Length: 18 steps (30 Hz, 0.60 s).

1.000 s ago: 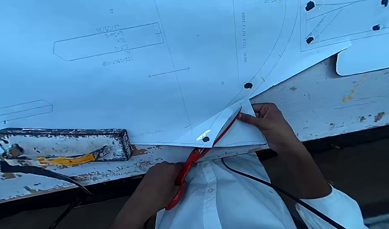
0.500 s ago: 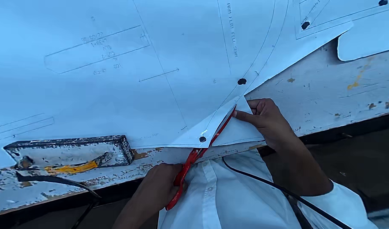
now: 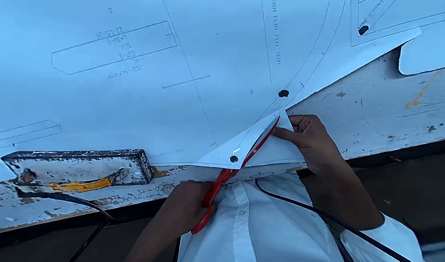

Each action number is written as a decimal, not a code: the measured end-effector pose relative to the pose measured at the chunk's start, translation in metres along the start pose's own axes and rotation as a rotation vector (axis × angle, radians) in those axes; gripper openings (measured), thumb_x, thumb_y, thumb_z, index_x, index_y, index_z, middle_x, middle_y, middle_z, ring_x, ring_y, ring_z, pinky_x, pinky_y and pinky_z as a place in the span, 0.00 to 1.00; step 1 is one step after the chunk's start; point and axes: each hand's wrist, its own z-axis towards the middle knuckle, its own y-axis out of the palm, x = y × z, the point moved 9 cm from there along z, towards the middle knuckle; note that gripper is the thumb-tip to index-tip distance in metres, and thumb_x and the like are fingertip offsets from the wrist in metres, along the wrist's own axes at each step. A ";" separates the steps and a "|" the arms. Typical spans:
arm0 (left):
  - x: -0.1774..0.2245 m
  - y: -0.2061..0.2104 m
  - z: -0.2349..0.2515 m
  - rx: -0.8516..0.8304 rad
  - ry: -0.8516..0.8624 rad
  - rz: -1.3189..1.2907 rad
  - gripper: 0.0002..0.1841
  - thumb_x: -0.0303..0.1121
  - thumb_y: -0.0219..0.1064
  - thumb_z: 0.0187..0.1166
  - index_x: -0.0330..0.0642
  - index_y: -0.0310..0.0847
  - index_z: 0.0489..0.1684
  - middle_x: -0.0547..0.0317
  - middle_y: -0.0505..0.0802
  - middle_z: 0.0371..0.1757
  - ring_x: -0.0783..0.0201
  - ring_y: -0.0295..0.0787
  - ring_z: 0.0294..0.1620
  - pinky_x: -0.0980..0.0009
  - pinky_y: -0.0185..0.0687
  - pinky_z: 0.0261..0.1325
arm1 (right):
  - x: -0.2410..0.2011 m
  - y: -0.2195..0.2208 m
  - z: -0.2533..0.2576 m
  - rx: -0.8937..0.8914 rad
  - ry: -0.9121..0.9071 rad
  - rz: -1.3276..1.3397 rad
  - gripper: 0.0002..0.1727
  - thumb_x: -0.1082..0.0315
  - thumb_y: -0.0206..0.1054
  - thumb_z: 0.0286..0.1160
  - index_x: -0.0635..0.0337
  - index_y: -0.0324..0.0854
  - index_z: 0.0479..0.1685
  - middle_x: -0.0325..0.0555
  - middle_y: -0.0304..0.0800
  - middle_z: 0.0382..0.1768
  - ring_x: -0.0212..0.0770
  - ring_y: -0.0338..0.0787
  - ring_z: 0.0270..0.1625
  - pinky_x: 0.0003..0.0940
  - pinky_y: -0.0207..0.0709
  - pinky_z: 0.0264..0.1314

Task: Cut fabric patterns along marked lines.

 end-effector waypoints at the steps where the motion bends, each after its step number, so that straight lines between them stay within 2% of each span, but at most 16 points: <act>1: 0.000 0.000 0.000 -0.002 0.003 -0.003 0.04 0.32 0.76 0.62 0.43 0.87 0.25 0.59 0.86 0.17 0.56 0.86 0.22 0.53 0.80 0.27 | 0.000 0.000 0.000 0.002 -0.001 -0.007 0.02 0.78 0.72 0.73 0.64 0.89 0.39 0.40 0.95 0.28 0.27 0.93 0.29 0.21 0.88 0.35; 4: -0.002 0.003 0.003 -0.037 -0.021 -0.001 0.04 0.31 0.77 0.65 0.43 0.88 0.27 0.58 0.86 0.18 0.56 0.87 0.23 0.52 0.81 0.30 | 0.000 0.000 0.000 0.009 0.004 -0.008 0.03 0.78 0.73 0.73 0.63 0.89 0.39 0.39 0.95 0.28 0.27 0.93 0.28 0.21 0.88 0.35; 14: -0.006 0.004 0.005 -0.026 -0.008 -0.020 0.05 0.34 0.76 0.65 0.46 0.88 0.25 0.62 0.86 0.18 0.61 0.86 0.23 0.56 0.80 0.29 | 0.000 -0.001 0.001 0.024 0.006 -0.004 0.02 0.78 0.73 0.73 0.64 0.89 0.39 0.41 0.95 0.27 0.27 0.93 0.28 0.21 0.88 0.34; 18: 0.000 -0.002 0.006 -0.019 0.000 0.003 0.05 0.37 0.75 0.65 0.47 0.89 0.30 0.63 0.88 0.23 0.60 0.88 0.26 0.56 0.83 0.31 | -0.001 -0.001 0.001 0.013 -0.008 0.004 0.02 0.78 0.73 0.73 0.64 0.89 0.38 0.41 0.94 0.27 0.27 0.92 0.28 0.22 0.88 0.34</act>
